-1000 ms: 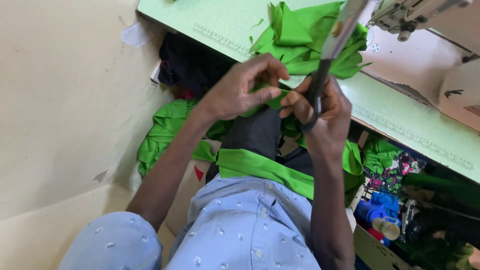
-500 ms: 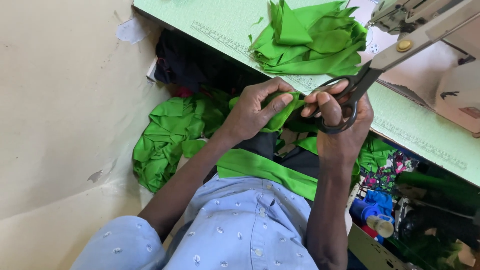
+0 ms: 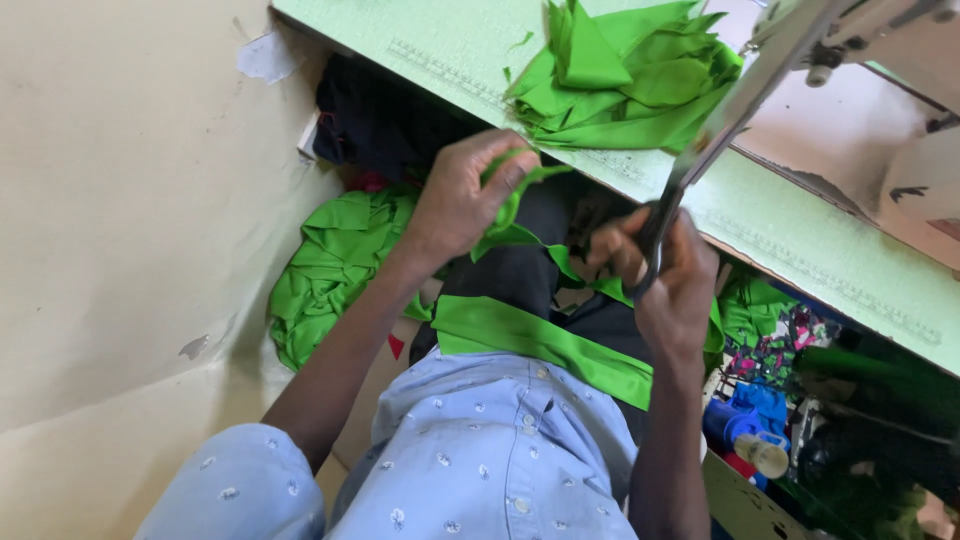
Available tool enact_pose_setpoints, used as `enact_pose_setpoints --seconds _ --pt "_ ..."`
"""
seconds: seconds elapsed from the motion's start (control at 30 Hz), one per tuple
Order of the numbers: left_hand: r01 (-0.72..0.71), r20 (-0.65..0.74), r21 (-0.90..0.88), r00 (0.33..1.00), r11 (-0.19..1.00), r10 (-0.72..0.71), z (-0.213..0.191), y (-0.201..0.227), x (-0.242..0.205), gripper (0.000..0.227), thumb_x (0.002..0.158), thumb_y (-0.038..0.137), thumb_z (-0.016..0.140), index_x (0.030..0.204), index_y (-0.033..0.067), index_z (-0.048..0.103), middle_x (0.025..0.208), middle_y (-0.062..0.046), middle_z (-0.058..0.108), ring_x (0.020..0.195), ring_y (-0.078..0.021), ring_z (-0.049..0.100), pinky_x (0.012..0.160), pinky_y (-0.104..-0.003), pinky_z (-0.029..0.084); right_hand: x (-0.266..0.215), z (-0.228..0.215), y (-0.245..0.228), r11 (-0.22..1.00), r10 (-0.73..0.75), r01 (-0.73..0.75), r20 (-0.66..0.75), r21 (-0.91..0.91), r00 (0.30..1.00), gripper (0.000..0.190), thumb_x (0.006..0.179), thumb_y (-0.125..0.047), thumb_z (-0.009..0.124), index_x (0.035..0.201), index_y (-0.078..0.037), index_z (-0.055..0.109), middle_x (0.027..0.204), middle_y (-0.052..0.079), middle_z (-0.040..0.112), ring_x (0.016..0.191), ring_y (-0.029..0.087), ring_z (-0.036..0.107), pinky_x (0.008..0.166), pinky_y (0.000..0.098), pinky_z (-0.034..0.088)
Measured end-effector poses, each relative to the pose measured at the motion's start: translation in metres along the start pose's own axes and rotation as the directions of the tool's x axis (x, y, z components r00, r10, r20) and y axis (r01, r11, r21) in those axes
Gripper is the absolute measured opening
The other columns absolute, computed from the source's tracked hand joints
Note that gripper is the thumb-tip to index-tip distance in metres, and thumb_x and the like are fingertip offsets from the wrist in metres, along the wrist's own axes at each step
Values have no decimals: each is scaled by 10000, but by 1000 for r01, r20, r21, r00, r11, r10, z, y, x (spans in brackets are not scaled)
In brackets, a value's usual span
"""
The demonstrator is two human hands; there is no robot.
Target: Trimming and folding green fabric strips at a sewing machine station.
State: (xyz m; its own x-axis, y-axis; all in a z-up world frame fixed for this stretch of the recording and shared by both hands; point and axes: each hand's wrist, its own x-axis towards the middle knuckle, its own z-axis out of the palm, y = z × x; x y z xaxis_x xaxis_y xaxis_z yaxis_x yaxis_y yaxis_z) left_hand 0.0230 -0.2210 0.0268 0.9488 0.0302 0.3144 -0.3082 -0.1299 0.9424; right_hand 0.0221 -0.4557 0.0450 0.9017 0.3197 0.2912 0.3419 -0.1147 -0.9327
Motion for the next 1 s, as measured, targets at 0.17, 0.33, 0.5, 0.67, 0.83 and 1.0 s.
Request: enact_pose_setpoints --seconds 0.17,0.33,0.5,0.67,0.83,1.0 --pt "-29 -135 127 990 991 47 -40 9 1 301 1099 317 547 928 90 647 721 -36 535 698 -120 517 698 -346 469 -60 -5 35 977 209 -215 225 0 952 298 921 -319 734 833 -46 654 481 58 618 426 127 552 476 259 405" --pt "-92 -124 158 986 983 112 -47 17 0 286 1096 264 546 914 69 651 712 -59 521 704 -135 527 701 -353 475 -79 1 50 954 275 -177 466 -243 841 529 804 -573 781 1039 -115 659 705 82 715 653 273 693 568 372 534" --pt "-91 -80 132 992 987 102 -37 11 -8 297 1097 273 536 925 70 667 732 -84 564 749 -156 593 725 -358 490 -67 2 45 894 230 -22 417 -447 880 689 795 -616 774 1114 -34 591 759 218 648 736 456 625 686 521 496" --pt "-52 -92 66 994 996 58 -34 8 -13 297 1100 301 534 956 89 683 740 -67 594 789 -128 597 765 -360 505 -70 5 55 890 145 38 360 -454 922 571 824 -584 764 1025 -70 617 648 168 587 633 402 564 642 449 465" --pt "-91 -74 84 993 992 97 -44 20 -11 303 1110 236 503 910 64 653 714 -69 536 758 -118 534 721 -370 487 -79 2 71 926 96 -10 208 -379 973 389 816 -452 839 881 -121 646 594 130 593 554 336 619 536 368 456" --pt "-95 -98 14 991 995 95 -22 15 -12 396 1144 308 384 956 87 654 786 -106 588 785 -172 583 748 -377 487 -36 -6 36 930 5 43 128 -364 992 346 889 -435 783 948 -119 654 657 67 666 609 291 653 614 364 489"
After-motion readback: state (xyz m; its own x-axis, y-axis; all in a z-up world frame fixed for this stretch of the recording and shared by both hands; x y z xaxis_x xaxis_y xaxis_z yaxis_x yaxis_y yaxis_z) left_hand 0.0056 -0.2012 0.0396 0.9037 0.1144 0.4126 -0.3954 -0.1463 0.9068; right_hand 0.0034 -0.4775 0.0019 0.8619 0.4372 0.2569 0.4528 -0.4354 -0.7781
